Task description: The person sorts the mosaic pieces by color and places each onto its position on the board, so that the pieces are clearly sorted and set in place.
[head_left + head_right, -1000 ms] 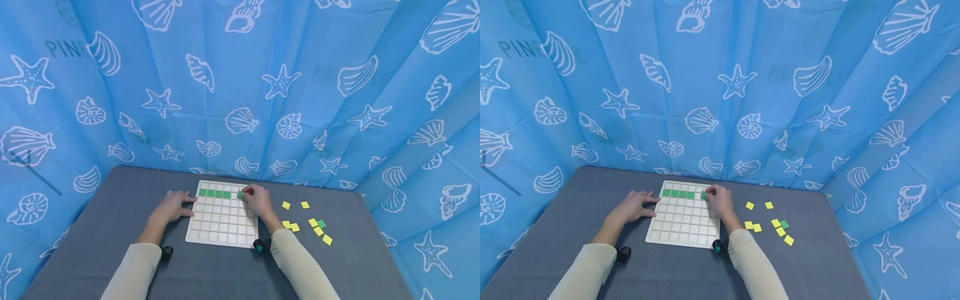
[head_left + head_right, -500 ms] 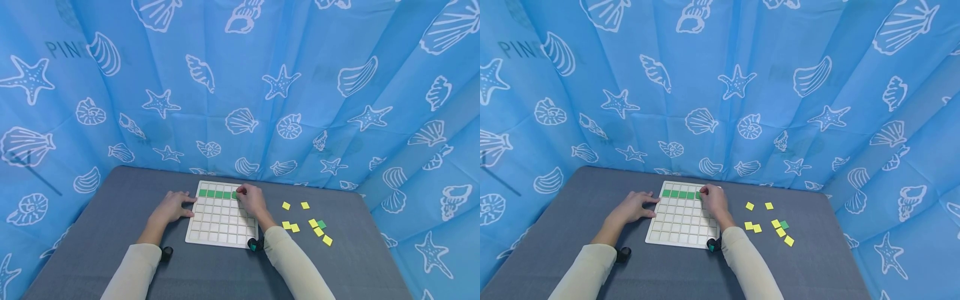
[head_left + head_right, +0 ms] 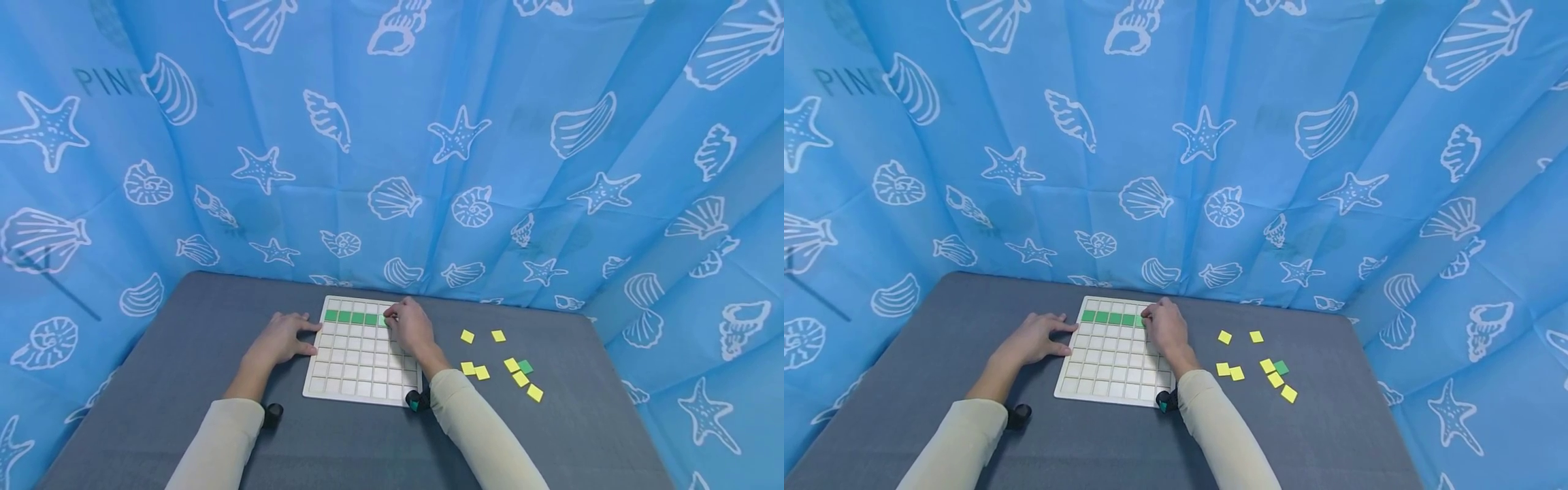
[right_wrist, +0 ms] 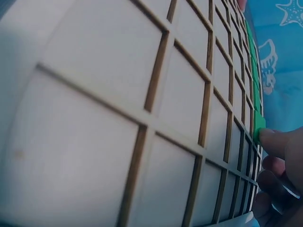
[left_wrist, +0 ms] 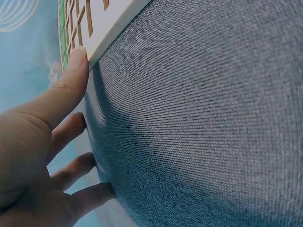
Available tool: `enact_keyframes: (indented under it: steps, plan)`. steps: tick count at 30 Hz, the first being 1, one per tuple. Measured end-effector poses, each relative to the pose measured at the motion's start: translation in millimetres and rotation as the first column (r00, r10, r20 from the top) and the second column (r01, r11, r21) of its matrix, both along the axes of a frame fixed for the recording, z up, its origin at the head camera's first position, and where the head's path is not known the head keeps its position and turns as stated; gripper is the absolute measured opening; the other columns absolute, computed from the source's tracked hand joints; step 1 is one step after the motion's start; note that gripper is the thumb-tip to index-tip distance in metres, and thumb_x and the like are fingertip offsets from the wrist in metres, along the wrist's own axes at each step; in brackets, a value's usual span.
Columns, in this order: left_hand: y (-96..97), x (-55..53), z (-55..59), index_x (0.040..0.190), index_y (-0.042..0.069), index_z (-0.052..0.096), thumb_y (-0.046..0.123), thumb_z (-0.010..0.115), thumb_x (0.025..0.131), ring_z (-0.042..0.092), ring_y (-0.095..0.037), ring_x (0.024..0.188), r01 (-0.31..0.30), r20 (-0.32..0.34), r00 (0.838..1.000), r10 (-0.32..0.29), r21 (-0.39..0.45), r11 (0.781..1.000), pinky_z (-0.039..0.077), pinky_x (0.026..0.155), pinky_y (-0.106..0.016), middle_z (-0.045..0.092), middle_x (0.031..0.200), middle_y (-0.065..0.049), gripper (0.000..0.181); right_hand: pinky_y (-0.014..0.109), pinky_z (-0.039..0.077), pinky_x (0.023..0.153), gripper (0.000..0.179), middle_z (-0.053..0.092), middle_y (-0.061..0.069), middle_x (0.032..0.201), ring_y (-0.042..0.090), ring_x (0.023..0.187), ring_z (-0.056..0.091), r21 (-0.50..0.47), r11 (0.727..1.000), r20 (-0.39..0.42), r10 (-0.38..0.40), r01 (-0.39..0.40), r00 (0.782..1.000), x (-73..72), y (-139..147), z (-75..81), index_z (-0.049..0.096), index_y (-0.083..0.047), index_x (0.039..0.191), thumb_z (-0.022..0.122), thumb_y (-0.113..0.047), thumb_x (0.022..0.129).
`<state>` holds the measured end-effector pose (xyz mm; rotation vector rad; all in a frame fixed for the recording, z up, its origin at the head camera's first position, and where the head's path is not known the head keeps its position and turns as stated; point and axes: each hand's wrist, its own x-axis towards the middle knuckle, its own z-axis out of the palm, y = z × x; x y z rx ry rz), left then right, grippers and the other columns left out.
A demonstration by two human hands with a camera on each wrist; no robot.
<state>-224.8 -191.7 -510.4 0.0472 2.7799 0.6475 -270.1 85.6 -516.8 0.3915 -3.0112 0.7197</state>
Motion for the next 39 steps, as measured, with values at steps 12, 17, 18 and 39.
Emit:
enact_keyframes:
  steps: [12, 17, 18, 39]
  plan:
    - [2.7, 3.6, -1.0, 0.14, 0.023, 0.064, 0.032, 0.083, 0.085, 0.03, -0.047, 0.15, -0.012, -0.008, 1.0, 0.012, -0.003, 1.0, 0.035, 0.116, -0.065, 0.045, 0.16, -0.015, 0.059, 0.029, 0.044, 0.066, 0.023, 0.058, 0.003, 0.098, 0.016, 0.084, 0.051, 0.146, 0.984, -0.054, 0.114, -0.105, 0.992, 7.1, 6.8, 2.0, 0.08, -0.018, 0.114, 0.069, -0.029, 0.098]
    - [3.2, 3.2, -1.1, 0.14, 0.023, 0.064, 0.032, 0.083, 0.085, 0.03, -0.048, 0.15, -0.01, -0.006, 1.0, 0.01, 0.001, 1.0, 0.035, 0.115, -0.065, 0.045, 0.16, -0.016, 0.059, 0.036, 0.048, 0.075, 0.024, 0.061, 0.005, 0.102, 0.021, 0.09, 0.055, 0.185, 0.971, -0.103, 0.172, -0.151, 0.98, 12.5, 14.1, 2.4, 0.079, -0.018, 0.115, 0.068, -0.031, 0.098]
    - [3.0, 3.0, -1.0, 0.14, 0.023, 0.064, 0.032, 0.083, 0.085, 0.03, -0.048, 0.15, -0.009, -0.005, 1.0, 0.009, 0.001, 1.0, 0.035, 0.116, -0.065, 0.045, 0.16, -0.015, 0.059, 0.039, 0.05, 0.077, 0.026, 0.061, 0.006, 0.105, 0.023, 0.093, 0.056, 0.194, 0.968, -0.109, 0.181, -0.158, 0.977, 13.6, 15.3, 2.4, 0.078, -0.018, 0.118, 0.068, -0.032, 0.099]
    - [2.3, 2.1, 1.1, 0.14, 0.022, 0.064, 0.03, 0.083, 0.085, 0.028, -0.05, 0.15, -0.001, -0.015, 1.0, 0.001, 0.0, 1.0, 0.034, 0.115, -0.066, 0.045, 0.159, -0.017, 0.059, 0.067, 0.023, 0.122, 0.069, 0.029, 0.023, 0.165, 0.048, 0.152, 0.028, 0.224, 0.967, -0.16, 0.161, -0.123, 0.974, 29.7, 36.0, 3.8, 0.039, -0.016, 0.157, 0.052, -0.055, 0.101]
